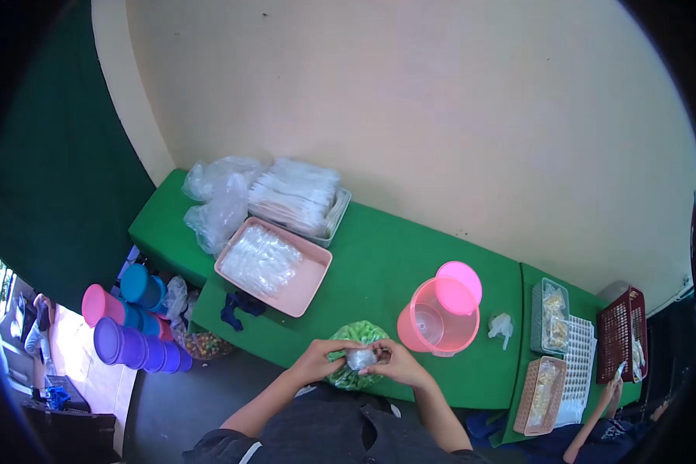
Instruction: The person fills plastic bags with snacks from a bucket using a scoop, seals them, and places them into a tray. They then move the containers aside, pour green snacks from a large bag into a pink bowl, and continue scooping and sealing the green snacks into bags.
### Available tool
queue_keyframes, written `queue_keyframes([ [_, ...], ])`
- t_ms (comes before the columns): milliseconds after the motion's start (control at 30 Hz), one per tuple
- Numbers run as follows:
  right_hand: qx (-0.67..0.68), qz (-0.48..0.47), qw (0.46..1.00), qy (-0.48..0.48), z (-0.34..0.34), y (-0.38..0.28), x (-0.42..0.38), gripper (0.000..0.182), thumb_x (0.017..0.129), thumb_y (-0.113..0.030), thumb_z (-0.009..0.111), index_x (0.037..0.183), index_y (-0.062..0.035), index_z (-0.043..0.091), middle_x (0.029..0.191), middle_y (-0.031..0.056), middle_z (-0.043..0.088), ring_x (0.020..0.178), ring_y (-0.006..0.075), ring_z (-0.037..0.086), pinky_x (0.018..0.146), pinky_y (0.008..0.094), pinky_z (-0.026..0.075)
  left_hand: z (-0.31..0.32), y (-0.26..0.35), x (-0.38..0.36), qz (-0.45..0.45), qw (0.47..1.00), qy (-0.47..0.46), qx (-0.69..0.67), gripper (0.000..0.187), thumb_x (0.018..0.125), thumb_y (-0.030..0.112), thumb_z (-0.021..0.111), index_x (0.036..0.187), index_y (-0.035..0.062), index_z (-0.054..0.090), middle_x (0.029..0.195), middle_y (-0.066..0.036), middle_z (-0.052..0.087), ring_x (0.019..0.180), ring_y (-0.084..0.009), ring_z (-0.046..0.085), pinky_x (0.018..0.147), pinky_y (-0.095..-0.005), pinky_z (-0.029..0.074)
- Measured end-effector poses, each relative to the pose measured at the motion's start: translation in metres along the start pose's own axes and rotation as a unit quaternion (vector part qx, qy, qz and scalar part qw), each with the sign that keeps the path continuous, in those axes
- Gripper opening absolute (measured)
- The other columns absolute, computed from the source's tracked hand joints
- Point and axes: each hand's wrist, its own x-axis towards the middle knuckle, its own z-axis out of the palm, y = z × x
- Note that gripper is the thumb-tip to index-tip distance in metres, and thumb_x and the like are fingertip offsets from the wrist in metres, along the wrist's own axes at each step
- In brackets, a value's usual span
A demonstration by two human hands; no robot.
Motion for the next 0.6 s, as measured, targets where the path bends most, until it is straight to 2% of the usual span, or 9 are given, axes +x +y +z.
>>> queue_keyframes([
  [67,-0.033,-0.013,0.999,-0.002,-0.006,0.000,0.002,0.048,0.066,-0.018,0.084,0.100,-0.0003,0.056,0.075,-0.0020,0.046,0.068,0.0066,0.045,0.058,0.0227,0.040,0.001,-0.001,0.006,-0.024,0.997,0.013,-0.074,0.047,0.073,-0.012,0.059,0.117,0.0046,0.061,0.112,-0.011,0.064,0.109,-0.0228,0.060,0.093,-0.0344,0.049],
  [133,-0.020,-0.015,1.000,-0.012,-0.008,-0.005,0.004,0.045,0.065,-0.020,0.085,0.093,-0.0023,0.055,0.072,-0.0022,0.045,0.065,0.0063,0.042,0.054,0.0233,0.036,0.001,0.004,0.012,-0.065,0.992,0.018,-0.109,0.047,0.074,-0.010,0.060,0.119,0.0033,0.059,0.111,-0.010,0.063,0.108,-0.0216,0.060,0.095,-0.0346,0.048],
  [200,-0.115,-0.039,0.992,-0.013,-0.008,-0.006,0.009,0.040,0.066,-0.018,0.083,0.088,-0.0032,0.053,0.071,-0.0008,0.045,0.063,0.0068,0.042,0.053,0.0236,0.034,-0.001,-0.002,0.014,-0.077,0.995,-0.022,-0.060,0.046,0.073,-0.007,0.062,0.117,0.0040,0.061,0.108,-0.010,0.064,0.104,-0.0208,0.061,0.093,-0.0335,0.049],
  [233,-0.123,-0.014,0.992,-0.022,-0.006,-0.015,0.009,0.039,0.066,-0.017,0.081,0.086,-0.0023,0.051,0.078,0.0019,0.048,0.068,0.0110,0.043,0.058,0.0273,0.035,-0.008,0.000,0.017,-0.044,0.997,-0.061,0.035,0.045,0.072,-0.004,0.064,0.116,0.0049,0.062,0.108,-0.011,0.064,0.099,-0.0209,0.062,0.088,-0.0317,0.049],
  [267,-0.115,-0.008,0.993,-0.015,-0.004,-0.015,0.010,0.039,0.066,-0.017,0.081,0.086,-0.0023,0.051,0.078,0.0019,0.048,0.068,0.0110,0.043,0.058,0.0273,0.035,-0.013,-0.004,0.019,-0.048,0.996,-0.073,0.032,0.045,0.072,-0.004,0.064,0.116,0.0049,0.062,0.108,-0.011,0.064,0.099,-0.0209,0.062,0.088,-0.0317,0.049],
  [333,-0.193,-0.094,0.977,-0.017,0.003,-0.011,0.011,0.040,0.066,-0.021,0.080,0.083,-0.0025,0.049,0.077,0.0052,0.045,0.073,0.0168,0.044,0.064,0.0304,0.036,-0.016,-0.013,0.020,-0.020,0.996,-0.084,-0.004,0.043,0.071,-0.003,0.064,0.114,0.0061,0.064,0.108,-0.012,0.064,0.097,-0.0213,0.063,0.083,-0.0314,0.050],
  [367,-0.225,-0.099,0.969,-0.030,0.004,-0.008,0.013,0.039,0.066,-0.022,0.078,0.081,-0.0026,0.048,0.079,0.0079,0.043,0.078,0.0216,0.044,0.068,0.0327,0.036,-0.017,-0.015,0.020,-0.023,0.995,-0.092,-0.009,0.040,0.071,-0.002,0.064,0.110,0.0045,0.064,0.103,-0.011,0.064,0.094,-0.0208,0.062,0.083,-0.0318,0.049],
  [467,-0.215,-0.120,0.969,-0.015,0.012,-0.007,0.012,0.034,0.067,-0.019,0.075,0.080,-0.0033,0.048,0.081,0.0076,0.043,0.078,0.0214,0.044,0.068,0.0328,0.036,-0.017,-0.012,0.021,-0.015,0.994,-0.108,0.025,0.035,0.071,0.000,0.064,0.105,0.0016,0.060,0.096,-0.010,0.062,0.088,-0.0203,0.060,0.081,-0.0322,0.048],
  [600,-0.217,-0.114,0.969,-0.007,0.012,0.001,0.007,0.038,0.066,-0.019,0.077,0.085,-0.0020,0.049,0.085,0.0098,0.044,0.081,0.0243,0.047,0.070,0.0343,0.040,-0.014,-0.013,0.022,0.003,0.991,-0.127,0.043,0.032,0.072,0.002,0.064,0.103,0.0001,0.056,0.092,-0.010,0.060,0.084,-0.0201,0.058,0.079,-0.0318,0.047],
])
